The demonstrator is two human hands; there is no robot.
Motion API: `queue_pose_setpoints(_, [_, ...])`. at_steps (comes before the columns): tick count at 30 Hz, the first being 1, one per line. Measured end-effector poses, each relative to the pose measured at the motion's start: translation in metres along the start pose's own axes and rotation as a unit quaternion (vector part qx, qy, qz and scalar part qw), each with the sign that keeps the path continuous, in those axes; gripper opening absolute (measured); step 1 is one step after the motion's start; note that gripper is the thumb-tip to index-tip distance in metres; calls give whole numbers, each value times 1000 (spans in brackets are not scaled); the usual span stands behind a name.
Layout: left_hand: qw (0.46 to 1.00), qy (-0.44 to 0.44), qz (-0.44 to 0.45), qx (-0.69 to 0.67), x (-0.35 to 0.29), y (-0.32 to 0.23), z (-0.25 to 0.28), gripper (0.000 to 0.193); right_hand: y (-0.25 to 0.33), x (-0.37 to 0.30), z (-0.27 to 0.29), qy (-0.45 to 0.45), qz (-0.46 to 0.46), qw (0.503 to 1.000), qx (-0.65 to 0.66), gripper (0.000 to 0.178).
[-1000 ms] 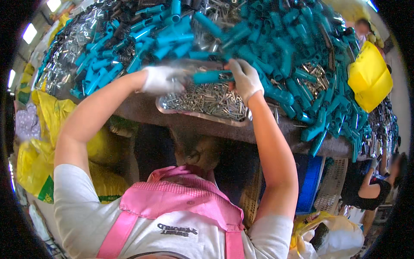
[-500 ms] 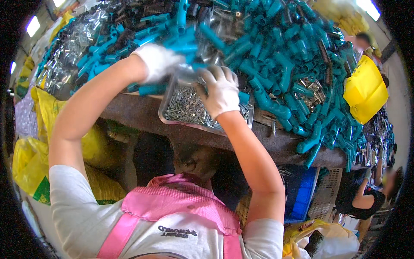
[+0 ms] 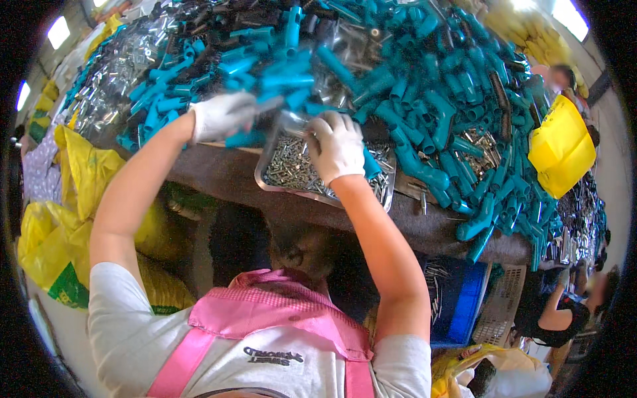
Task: Assemble metal tubes and teal plastic handles into finished components at a factory workbench.
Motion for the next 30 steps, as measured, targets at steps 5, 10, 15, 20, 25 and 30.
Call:
queue_pose_setpoints(5, [803,-116,-2,-584,12,-4,-54,27,36,-28,-23,261,-310,730,550,34])
queue_pose_setpoints(10, [686,-222,-25,-693,20,-22,-85,17,53,-43,-32,201,-379,633,645,36])
queue_pose_setpoints(15, [636,-288,-93,-710,14,-34,-95,15,61,-53,-23,53,-366,719,588,26])
queue_pose_setpoints(20, [573,-322,-108,-746,10,-34,-104,14,67,-58,-21,0,-292,804,518,24])
queue_pose_setpoints(25, [537,-369,-102,-752,7,-25,-106,12,66,-61,-25,72,-398,623,669,31])
queue_pose_setpoints(30, [500,-367,-105,-777,7,-16,-110,13,68,-61,-25,-48,-200,910,360,31])
Point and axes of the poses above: each hand's wrist, its own x-axis towards the middle knuckle, its own z-axis out of the back of the hand, y = z × x, the point moved 1 cm from there along x, towards the middle knuckle, and after that the axes turned 8 degrees about -z, right-handed, at the moved point
